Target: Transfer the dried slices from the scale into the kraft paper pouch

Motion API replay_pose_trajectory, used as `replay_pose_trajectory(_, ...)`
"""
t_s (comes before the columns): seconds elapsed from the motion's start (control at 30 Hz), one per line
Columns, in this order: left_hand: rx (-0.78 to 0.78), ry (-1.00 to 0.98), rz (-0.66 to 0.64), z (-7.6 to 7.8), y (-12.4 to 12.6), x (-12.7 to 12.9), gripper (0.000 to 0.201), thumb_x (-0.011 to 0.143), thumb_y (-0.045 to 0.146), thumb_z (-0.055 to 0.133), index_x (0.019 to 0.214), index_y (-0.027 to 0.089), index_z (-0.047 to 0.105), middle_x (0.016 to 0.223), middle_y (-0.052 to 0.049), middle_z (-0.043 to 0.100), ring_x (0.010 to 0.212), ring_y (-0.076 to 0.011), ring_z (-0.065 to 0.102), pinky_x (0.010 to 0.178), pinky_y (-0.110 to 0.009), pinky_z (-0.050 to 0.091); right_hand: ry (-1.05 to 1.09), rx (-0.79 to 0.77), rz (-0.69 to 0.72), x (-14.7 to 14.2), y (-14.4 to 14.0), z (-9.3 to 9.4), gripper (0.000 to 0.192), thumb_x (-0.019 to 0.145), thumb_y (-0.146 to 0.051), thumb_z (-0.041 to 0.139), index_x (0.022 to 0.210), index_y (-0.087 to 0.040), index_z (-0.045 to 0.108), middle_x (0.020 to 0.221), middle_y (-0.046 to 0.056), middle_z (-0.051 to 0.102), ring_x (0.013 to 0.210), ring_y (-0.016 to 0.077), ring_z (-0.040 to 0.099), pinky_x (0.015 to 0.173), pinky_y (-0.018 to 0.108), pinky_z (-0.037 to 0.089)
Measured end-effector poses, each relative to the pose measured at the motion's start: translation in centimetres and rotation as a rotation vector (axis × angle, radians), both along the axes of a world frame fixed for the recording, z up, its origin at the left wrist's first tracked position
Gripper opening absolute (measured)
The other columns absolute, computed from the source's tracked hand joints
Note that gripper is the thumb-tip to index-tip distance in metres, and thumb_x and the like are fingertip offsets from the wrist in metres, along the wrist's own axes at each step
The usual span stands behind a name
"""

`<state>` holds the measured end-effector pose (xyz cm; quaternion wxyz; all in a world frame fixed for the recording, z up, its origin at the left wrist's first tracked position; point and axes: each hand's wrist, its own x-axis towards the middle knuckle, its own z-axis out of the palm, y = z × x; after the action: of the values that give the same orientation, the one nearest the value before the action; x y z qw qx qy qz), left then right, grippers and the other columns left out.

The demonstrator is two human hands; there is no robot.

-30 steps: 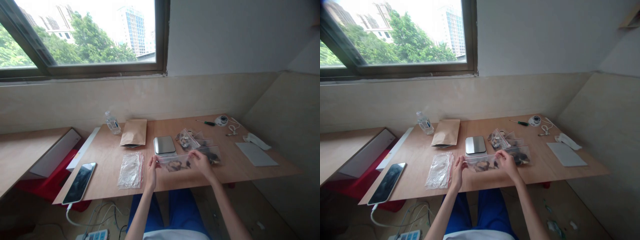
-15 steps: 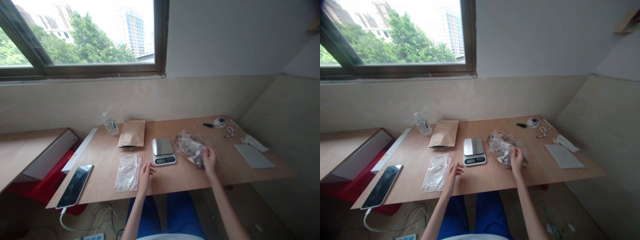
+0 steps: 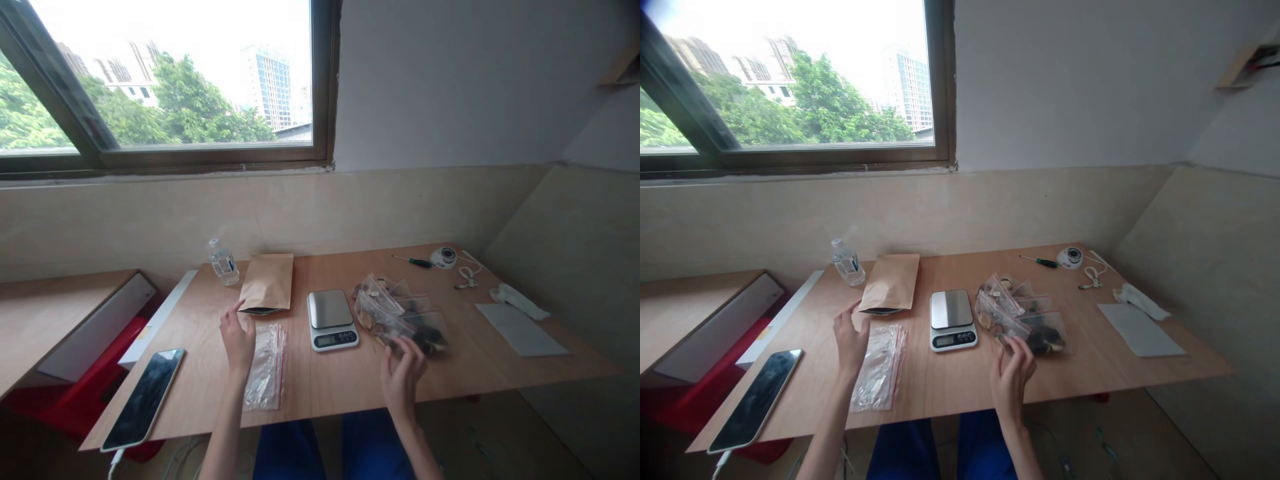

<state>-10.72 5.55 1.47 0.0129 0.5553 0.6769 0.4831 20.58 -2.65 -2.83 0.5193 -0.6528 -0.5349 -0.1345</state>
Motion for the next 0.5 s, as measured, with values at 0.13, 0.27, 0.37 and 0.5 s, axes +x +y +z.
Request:
replay_pose_trajectory(0.13, -0.211, 0.23, -0.034, -0.4, 3.9, -3.2, 0.048, 0.077, 0.019, 0.049, 0.125, 0.024, 0.048, 0.134, -0.011, 0.044, 0.124, -0.0299, 0.038, 0.1, -0.046, 0.03, 0.053, -0.14, 0.303, -3.3, -0.4, 0.2, 0.018, 0.088, -0.018, 0.04, 0.1, -0.021, 0.052, 0.106, 0.012, 0.049, 0.105, 0.0261, 0.048, 0.09, 0.048, 0.04)
replay_pose_trajectory(0.27, -0.299, 0.31, -0.076, -1.4, 6.1, -5.0, 0.039, 0.08, 0.024, 0.047, 0.119, 0.026, 0.054, 0.13, -0.009, 0.05, 0.126, -0.029, 0.036, 0.103, -0.046, 0.023, 0.096, -0.326, 0.593, -6.8, -0.6, 1.1, 0.023, 0.087, -0.012, 0.037, 0.095, -0.024, 0.055, 0.109, 0.009, 0.048, 0.107, 0.024, 0.048, 0.091, 0.044, 0.043)
replay_pose_trajectory(0.37, -0.325, 0.313, -0.108, -1.6, 7.2, -5.9, 0.035, 0.084, 0.025, 0.039, 0.113, 0.024, 0.059, 0.122, -0.009, 0.056, 0.118, -0.026, 0.044, 0.105, -0.045, 0.02, 0.144, -0.374, 0.76, -9.8, -0.7, 2.3, 0.027, 0.086, -0.008, 0.034, 0.097, -0.024, 0.054, 0.112, 0.008, 0.049, 0.11, 0.0227, 0.048, 0.093, 0.042, 0.044)
replay_pose_trajectory(0.5, -0.42, 0.298, -0.208, -1.8, 8.1, -6.6, 0.042, 0.075, 0.021, 0.045, 0.115, 0.027, 0.058, 0.125, -0.007, 0.056, 0.116, -0.0253, 0.048, 0.102, -0.046, 0.026, 0.146, -0.394, 0.955, -13.1, -0.6, 3.6, 0.031, 0.084, -0.005, 0.036, 0.101, -0.025, 0.053, 0.116, 0.006, 0.05, 0.114, 0.0204, 0.048, 0.097, 0.04, 0.043)
